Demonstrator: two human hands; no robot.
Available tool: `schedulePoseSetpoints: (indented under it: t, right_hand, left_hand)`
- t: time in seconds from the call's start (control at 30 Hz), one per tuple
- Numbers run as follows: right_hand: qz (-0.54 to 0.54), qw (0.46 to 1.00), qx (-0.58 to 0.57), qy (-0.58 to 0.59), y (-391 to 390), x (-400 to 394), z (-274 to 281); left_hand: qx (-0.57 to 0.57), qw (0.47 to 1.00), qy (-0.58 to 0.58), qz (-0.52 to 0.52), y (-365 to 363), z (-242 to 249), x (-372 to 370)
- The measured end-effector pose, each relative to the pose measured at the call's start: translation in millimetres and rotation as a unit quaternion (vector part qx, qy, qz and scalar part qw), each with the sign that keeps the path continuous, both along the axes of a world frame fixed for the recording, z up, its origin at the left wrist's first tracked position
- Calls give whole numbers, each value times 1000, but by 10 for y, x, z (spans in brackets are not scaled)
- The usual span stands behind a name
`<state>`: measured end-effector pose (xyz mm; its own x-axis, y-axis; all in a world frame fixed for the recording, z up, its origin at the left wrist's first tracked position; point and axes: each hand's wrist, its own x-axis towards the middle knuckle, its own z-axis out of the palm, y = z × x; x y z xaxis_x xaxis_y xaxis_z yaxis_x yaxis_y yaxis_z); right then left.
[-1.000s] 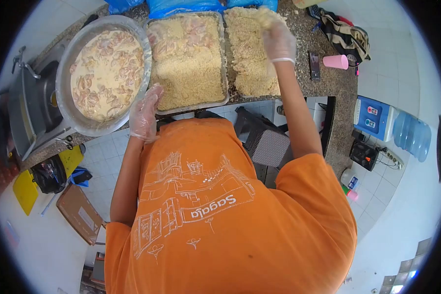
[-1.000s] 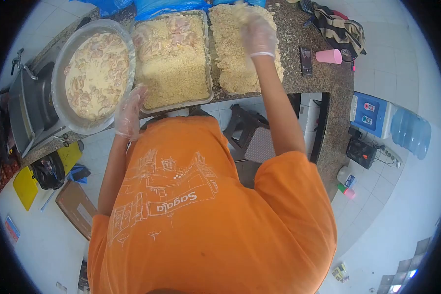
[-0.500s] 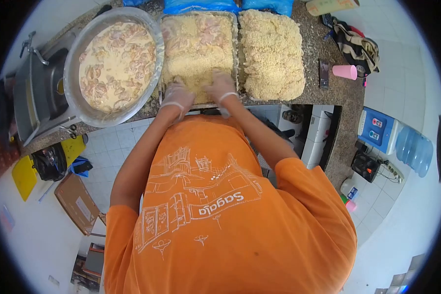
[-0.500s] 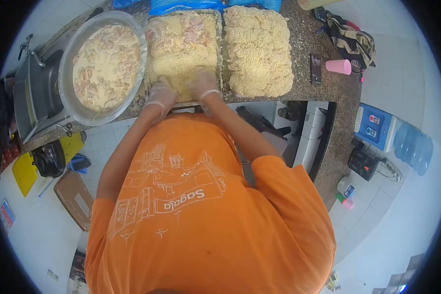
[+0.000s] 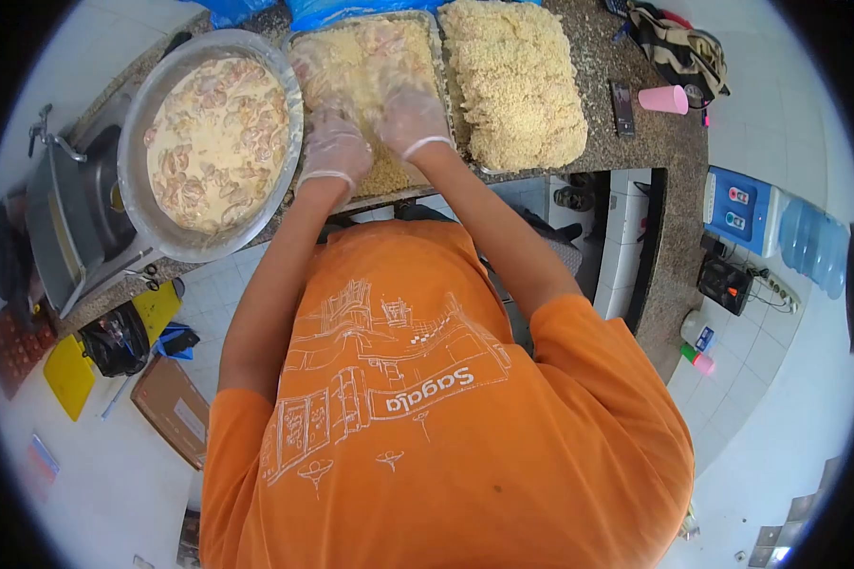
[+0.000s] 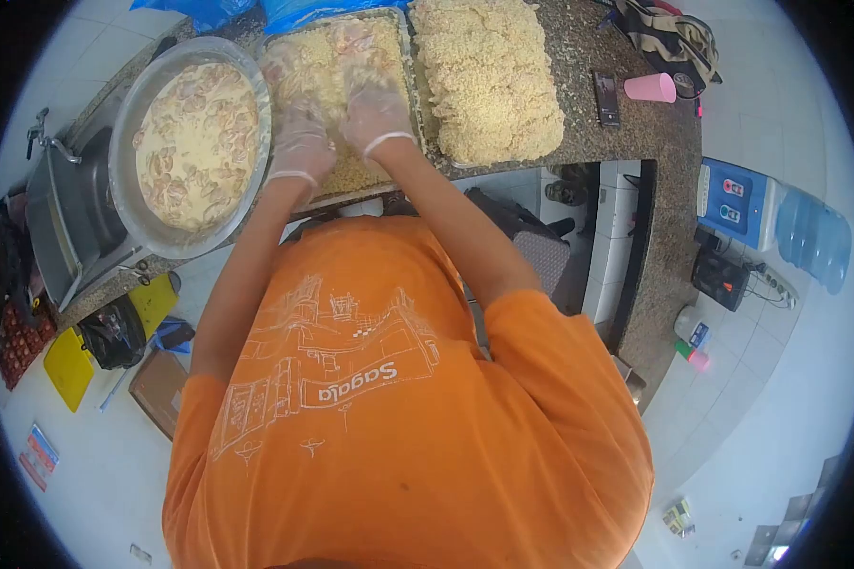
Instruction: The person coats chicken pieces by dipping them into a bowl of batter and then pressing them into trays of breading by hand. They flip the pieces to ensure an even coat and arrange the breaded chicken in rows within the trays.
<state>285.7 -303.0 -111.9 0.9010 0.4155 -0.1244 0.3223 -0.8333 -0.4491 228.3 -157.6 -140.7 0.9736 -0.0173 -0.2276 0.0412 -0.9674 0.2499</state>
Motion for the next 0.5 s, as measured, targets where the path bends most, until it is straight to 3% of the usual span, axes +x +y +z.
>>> schedulePoseSetpoints:
  t: [0.03,0.13,0.27,0.33,0.37,0.43,0.5]
  right_hand:
    - [69,989,-131,10,14,-6,-107]
    - [107,989,-106,16,-54,-63,-92]
    - [160,975,-152,-16,-247,-404,-25]
    - [248,951,-172,72,-214,-109,-86]
    - [247,951,-172,75,-258,-178,-1]
    - [102,989,-76,78,-369,-341,285]
    - [89,985,-138,59,-354,-521,78]
  left_hand:
    - [83,995,21,-57,-9,-84,-18]
    - [100,984,95,-109,55,-13,-61]
    - [139,979,32,-145,3,187,-286]
    - [79,971,149,-168,71,388,-11]
    - [78,971,151,-169,61,489,-90]
    - [-1,985,129,-111,17,691,-324]
    - [40,986,115,-111,-9,344,-532]
